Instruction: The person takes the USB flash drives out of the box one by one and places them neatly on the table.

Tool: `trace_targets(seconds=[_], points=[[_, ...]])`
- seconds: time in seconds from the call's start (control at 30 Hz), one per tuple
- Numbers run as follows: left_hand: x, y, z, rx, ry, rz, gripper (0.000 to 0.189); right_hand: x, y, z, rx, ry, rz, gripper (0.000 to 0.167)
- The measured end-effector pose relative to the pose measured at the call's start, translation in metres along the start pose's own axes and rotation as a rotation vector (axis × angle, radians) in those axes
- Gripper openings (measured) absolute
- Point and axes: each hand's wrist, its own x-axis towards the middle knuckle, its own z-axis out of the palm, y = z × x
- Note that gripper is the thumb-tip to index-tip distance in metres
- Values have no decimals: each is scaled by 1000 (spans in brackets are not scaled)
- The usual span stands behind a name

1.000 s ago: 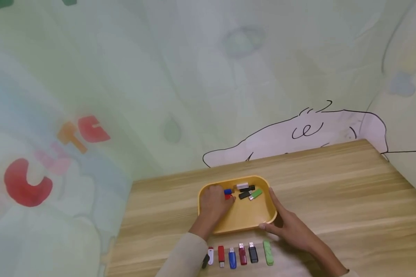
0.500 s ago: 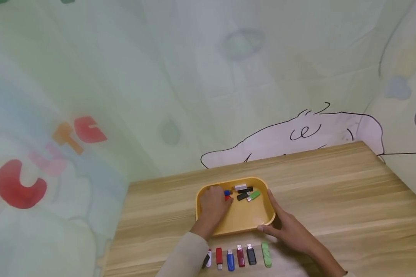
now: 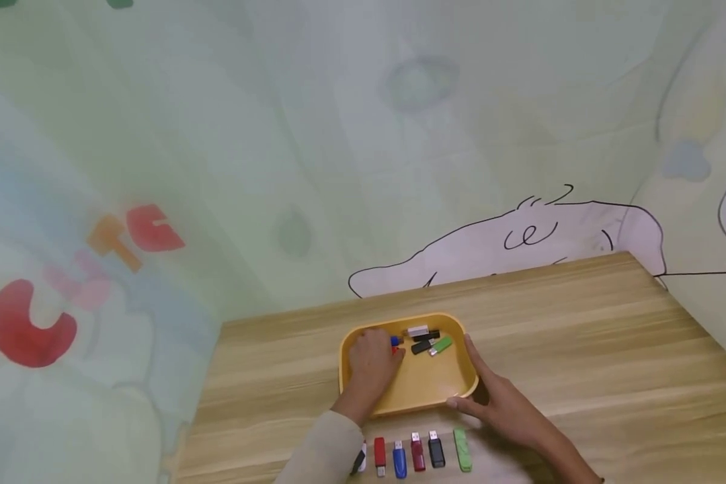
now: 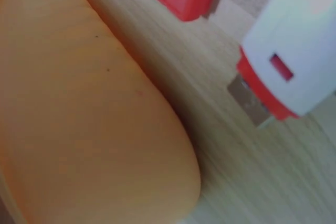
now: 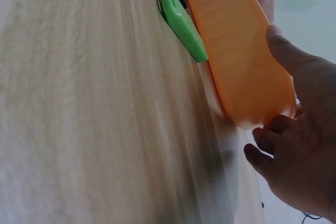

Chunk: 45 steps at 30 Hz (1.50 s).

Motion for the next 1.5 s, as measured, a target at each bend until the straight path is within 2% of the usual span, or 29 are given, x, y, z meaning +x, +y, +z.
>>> trace_targets(seconds=[0.2, 0.37, 0.57, 0.73, 1.0, 1.5], points=[[-2, 0, -5, -12, 14, -8, 40, 0, -2, -2, -19, 7, -8, 116], [-8, 1, -13, -38, -24, -16, 40, -1, -4, -4, -18, 4, 10, 117], [-14, -2, -21, -131, -60, -20, 42, -2, -4, -3, -28, 2, 4, 116], [-19, -6, -23, -192, -62, 2, 49, -3, -4, -5, -35, 4, 2, 116], [-29, -10, -30, -212, -60, 37, 60, -4, -3, -6, -44, 16, -23, 116], [-46, -27, -44, -298, -45, 71, 58, -2, -3, -1, -41, 6, -32, 117]])
